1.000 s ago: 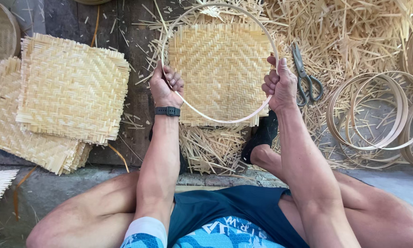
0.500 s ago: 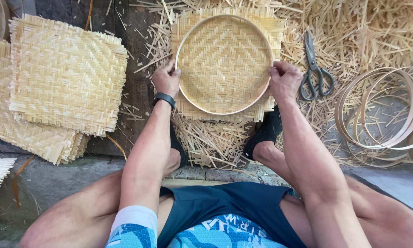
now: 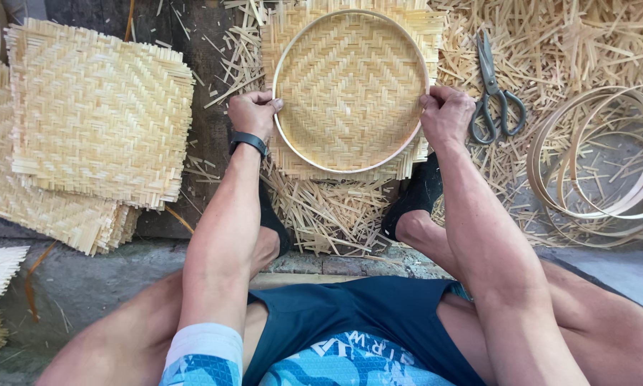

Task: The person sits on the floor and repeatedly assembles round bamboo baskets by placing woven bamboo mats over a circular frame, trimming the excess with shears, and stacking the finished baskets.

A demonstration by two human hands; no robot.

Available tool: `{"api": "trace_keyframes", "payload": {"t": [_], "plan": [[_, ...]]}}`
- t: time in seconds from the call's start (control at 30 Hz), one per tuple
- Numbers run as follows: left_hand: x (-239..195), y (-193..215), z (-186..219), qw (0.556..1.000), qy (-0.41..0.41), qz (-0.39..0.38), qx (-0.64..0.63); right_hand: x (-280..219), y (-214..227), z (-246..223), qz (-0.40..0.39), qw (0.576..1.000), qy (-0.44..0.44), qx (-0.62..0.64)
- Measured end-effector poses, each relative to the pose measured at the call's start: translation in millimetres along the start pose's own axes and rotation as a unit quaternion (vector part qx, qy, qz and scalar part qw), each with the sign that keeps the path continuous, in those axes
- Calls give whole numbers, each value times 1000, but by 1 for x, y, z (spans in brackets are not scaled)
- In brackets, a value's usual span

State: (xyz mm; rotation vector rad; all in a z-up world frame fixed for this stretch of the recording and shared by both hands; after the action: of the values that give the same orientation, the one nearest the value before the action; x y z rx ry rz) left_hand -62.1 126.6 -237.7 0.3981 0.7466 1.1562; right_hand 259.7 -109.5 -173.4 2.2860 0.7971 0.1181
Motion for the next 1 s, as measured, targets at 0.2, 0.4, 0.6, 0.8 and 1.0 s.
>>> {"api": "trace_keyframes", "payload": {"t": [0.2,0.4,0.6,0.8,1.0], "plan": [[6,-4,-2,998,41,-24,-35,1,0,2,12,998,-48,27],[14,-13,-18,974,145,-102,-144,3,0,-5,2,998,-64,27],[20,-21,-32,963,163,-120,-178,4,-2,2,-10,993,-117,28],[14,-22,-31,981,132,-76,-121,9,0,16,-43,992,-86,76],[15,-10,-14,980,120,-111,-113,10,10,1,-72,994,-50,60]]}}
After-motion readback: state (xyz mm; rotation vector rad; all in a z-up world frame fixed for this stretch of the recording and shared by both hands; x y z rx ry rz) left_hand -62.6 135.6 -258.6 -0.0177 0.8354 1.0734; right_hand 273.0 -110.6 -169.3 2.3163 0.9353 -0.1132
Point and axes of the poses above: each hand's wrist, its own x-axis towards the middle knuckle, its own y-axis out of the back of the hand, z = x × y, the point moved 4 cm from there along x, towards the middle knuckle, and after that the axes turned 11 degrees about x, right-handed, at the moved point
